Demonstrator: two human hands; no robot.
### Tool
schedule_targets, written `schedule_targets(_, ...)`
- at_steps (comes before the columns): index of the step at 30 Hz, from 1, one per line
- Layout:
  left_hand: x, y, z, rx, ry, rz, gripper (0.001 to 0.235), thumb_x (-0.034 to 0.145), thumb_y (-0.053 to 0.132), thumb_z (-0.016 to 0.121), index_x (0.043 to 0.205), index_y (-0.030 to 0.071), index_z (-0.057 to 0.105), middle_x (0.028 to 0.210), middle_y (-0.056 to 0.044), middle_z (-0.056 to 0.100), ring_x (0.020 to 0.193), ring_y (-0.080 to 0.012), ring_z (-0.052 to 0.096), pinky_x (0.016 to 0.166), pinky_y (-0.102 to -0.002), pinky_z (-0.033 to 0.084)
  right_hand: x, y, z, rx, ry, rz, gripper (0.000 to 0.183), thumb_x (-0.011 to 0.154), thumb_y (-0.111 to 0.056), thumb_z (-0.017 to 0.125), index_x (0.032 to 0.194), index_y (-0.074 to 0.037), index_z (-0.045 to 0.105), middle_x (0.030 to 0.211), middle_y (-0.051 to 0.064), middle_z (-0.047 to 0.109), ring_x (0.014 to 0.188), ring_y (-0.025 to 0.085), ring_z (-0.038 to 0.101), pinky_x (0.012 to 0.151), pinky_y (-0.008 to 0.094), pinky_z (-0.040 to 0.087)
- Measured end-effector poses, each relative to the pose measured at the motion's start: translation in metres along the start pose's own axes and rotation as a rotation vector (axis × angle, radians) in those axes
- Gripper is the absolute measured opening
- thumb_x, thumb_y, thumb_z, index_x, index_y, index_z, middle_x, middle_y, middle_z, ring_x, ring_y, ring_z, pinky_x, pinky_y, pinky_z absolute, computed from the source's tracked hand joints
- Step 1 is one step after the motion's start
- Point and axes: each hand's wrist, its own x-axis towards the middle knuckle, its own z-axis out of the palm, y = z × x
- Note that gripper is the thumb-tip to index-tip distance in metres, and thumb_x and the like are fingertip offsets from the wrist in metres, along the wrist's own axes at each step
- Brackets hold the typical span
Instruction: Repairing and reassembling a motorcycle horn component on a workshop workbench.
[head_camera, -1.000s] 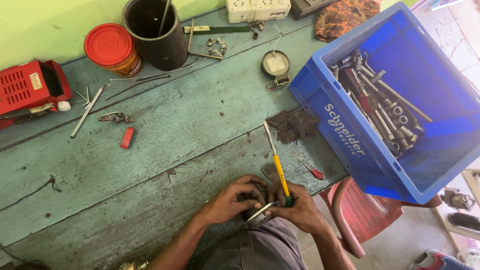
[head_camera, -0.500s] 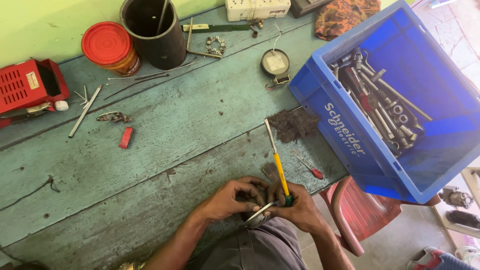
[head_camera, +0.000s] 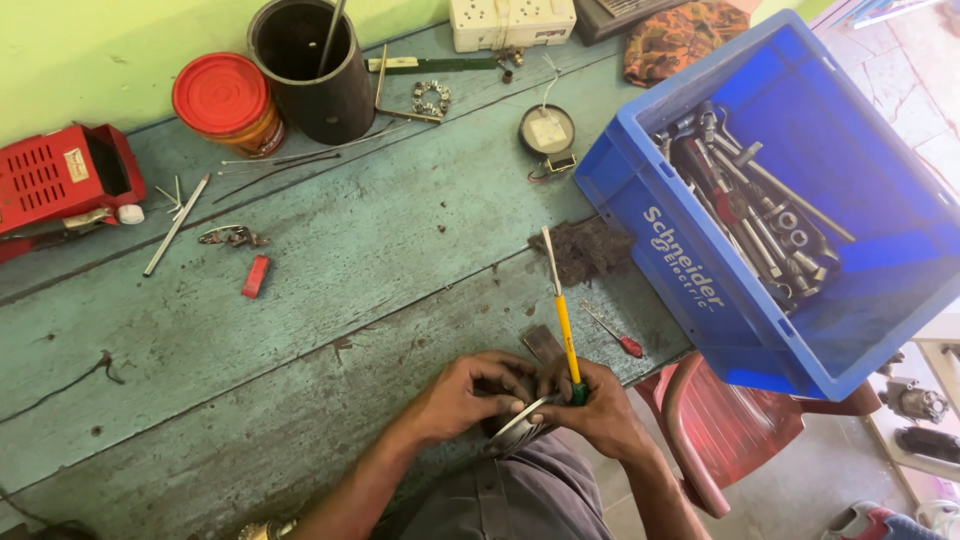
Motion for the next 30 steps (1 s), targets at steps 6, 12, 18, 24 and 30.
schedule_targets(6, -0.027, 0.008, 0.039, -0.037, 0.253, 0.067, 0.035, 0.076, 0.011, 0.085, 0.108, 0.000, 0.078, 0.147, -0.013, 0.059, 0.138, -0.0274, 0.054, 0.113, -0.041, 0.042, -0.002, 0.021, -0.003, 0.015, 0.095, -0.098, 0.034, 0.069, 0.003, 0.089, 0.082, -0.007, 0.059, 0.084, 0.003, 0.062, 0.076, 0.009, 0.055, 0.064, 0.026, 0.049)
schedule_targets(12, -0.032, 0.007, 0.077, 0.172, 0.571, 0.066, 0.047, 0.070, 0.005, 0.088, 0.112, 0.004, 0.068, 0.143, -0.014, 0.063, 0.135, -0.0263, 0.059, 0.111, -0.039, 0.047, -0.002, 0.024, 0.007, 0.115, 0.121, -0.146, 0.047, 0.069, 0.007, 0.087, 0.074, -0.010, 0.044, 0.084, 0.005, 0.063, 0.077, 0.011, 0.059, 0.064, 0.026, 0.052)
schedule_targets(18, -0.031, -0.022, 0.076, -0.215, 0.671, 0.139, 0.039, 0.073, -0.004, 0.083, 0.109, 0.000, 0.066, 0.144, -0.012, 0.062, 0.127, -0.0223, 0.065, 0.104, -0.034, 0.055, 0.011, 0.002, 0.024, -0.032, 0.055, -0.287, 0.049, 0.071, 0.005, 0.087, 0.073, -0.011, 0.040, 0.087, 0.004, 0.064, 0.083, 0.010, 0.061, 0.070, 0.026, 0.052)
schedule_targets(24, -0.053, -0.018, 0.051, -0.202, 0.930, 0.333, 0.035, 0.075, -0.008, 0.082, 0.108, -0.003, 0.071, 0.141, -0.017, 0.063, 0.125, -0.0244, 0.064, 0.101, -0.034, 0.054, 0.042, -0.026, 0.070, -0.183, 0.078, -0.184, 0.027, 0.070, 0.000, 0.090, 0.085, -0.004, 0.067, 0.075, 0.002, 0.057, 0.072, 0.010, 0.056, 0.064, 0.028, 0.049)
schedule_targets(30, -0.080, -0.010, 0.011, -0.070, 1.184, 0.310, 0.034, 0.077, -0.005, 0.075, 0.111, 0.000, 0.072, 0.142, -0.012, 0.061, 0.124, -0.0241, 0.066, 0.098, -0.034, 0.059, 0.077, -0.038, 0.129, -0.250, 0.014, -0.392, 0.037, 0.074, -0.013, 0.090, 0.106, -0.004, 0.075, 0.089, -0.001, 0.073, 0.083, 0.011, 0.062, 0.074, 0.029, 0.053)
